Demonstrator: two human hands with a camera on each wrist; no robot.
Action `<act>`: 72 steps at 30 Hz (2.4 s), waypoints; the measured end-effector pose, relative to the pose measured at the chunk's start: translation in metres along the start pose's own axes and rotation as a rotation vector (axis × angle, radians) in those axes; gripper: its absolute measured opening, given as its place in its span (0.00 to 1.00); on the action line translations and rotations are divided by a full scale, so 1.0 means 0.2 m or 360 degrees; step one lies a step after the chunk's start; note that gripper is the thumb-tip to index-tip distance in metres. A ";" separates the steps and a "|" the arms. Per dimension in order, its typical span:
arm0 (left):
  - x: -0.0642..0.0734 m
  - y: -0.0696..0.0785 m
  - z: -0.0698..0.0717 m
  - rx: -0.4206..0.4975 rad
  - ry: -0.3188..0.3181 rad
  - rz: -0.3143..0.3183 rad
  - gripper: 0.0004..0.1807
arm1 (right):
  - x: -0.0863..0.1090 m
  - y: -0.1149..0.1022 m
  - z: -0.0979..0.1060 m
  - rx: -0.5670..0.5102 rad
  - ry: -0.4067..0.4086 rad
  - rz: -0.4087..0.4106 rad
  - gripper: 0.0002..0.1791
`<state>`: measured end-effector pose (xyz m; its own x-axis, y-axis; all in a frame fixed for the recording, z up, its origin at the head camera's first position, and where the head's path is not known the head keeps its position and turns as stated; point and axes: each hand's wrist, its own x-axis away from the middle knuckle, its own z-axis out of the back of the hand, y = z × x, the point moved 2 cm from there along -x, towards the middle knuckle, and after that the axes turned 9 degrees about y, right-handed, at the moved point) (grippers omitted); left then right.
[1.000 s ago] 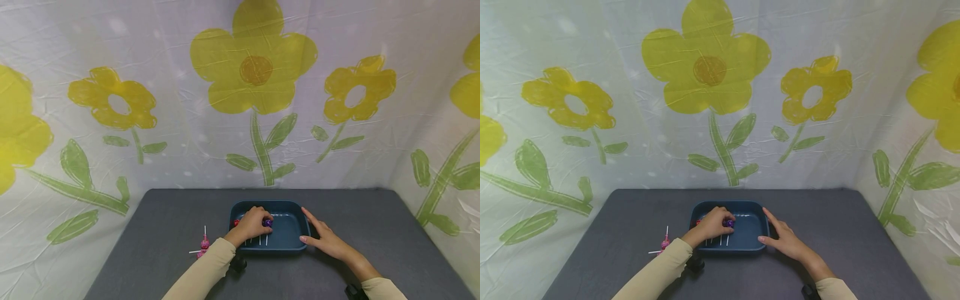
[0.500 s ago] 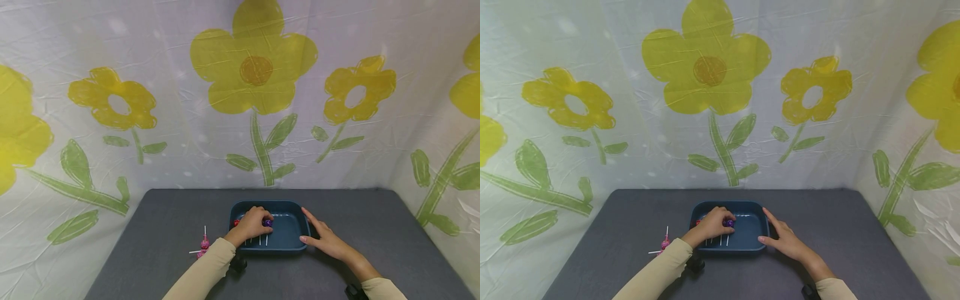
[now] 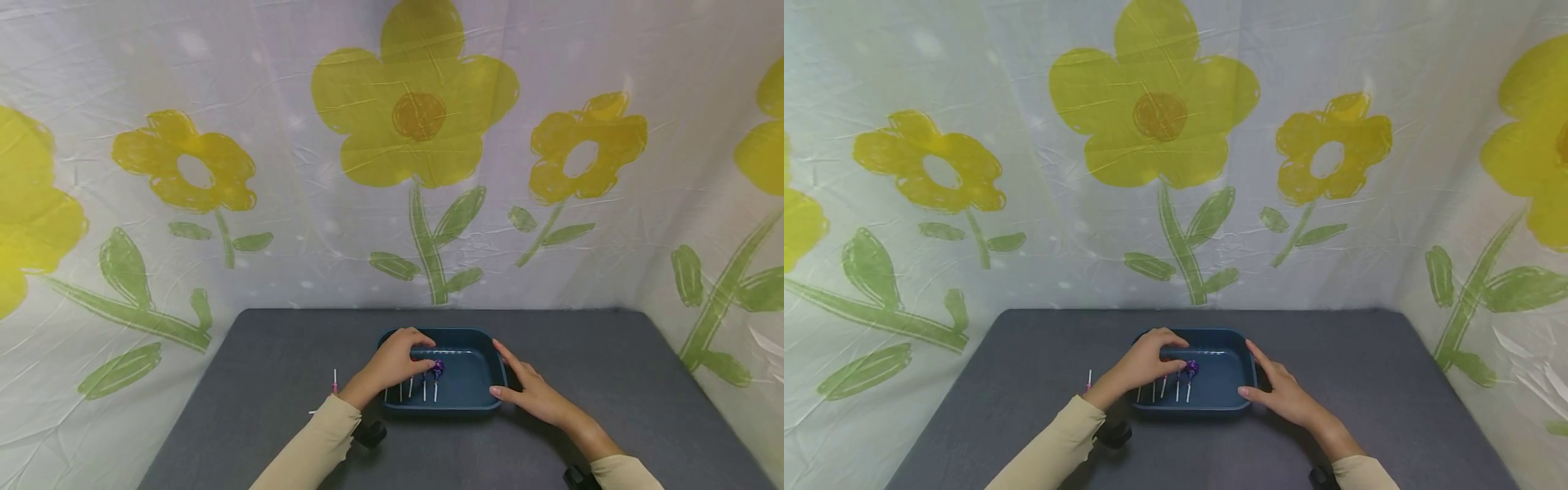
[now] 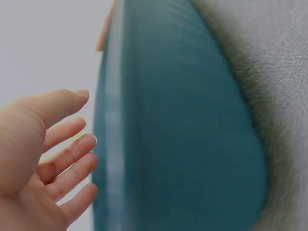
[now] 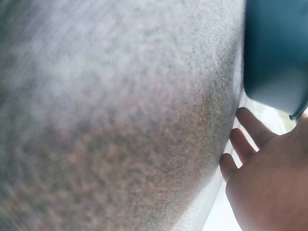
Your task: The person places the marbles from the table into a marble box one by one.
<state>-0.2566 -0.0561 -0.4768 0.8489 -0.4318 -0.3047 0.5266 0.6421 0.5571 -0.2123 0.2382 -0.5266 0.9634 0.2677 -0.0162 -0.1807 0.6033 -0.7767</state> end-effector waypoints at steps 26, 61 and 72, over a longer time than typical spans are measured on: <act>0.57 -0.37 0.37 0.0016 0.0311 0.0227 0.16 | 0.00 0.01 0.01 -0.0014 -0.0009 0.0015 0.48; 0.62 -0.48 0.28 -0.0186 0.0567 0.0359 0.09 | 0.00 0.02 0.00 -0.0044 -0.0001 0.0016 0.49; 0.61 -0.48 0.25 -0.0240 0.0581 0.0412 0.13 | 0.00 0.01 0.00 -0.0036 0.0003 0.0014 0.48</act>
<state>-0.2057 -0.2025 -0.5285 0.8994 -0.0117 -0.4370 0.2730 0.7958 0.5405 -0.2122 0.2389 -0.5279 0.9621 0.2714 -0.0247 -0.1849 0.5836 -0.7907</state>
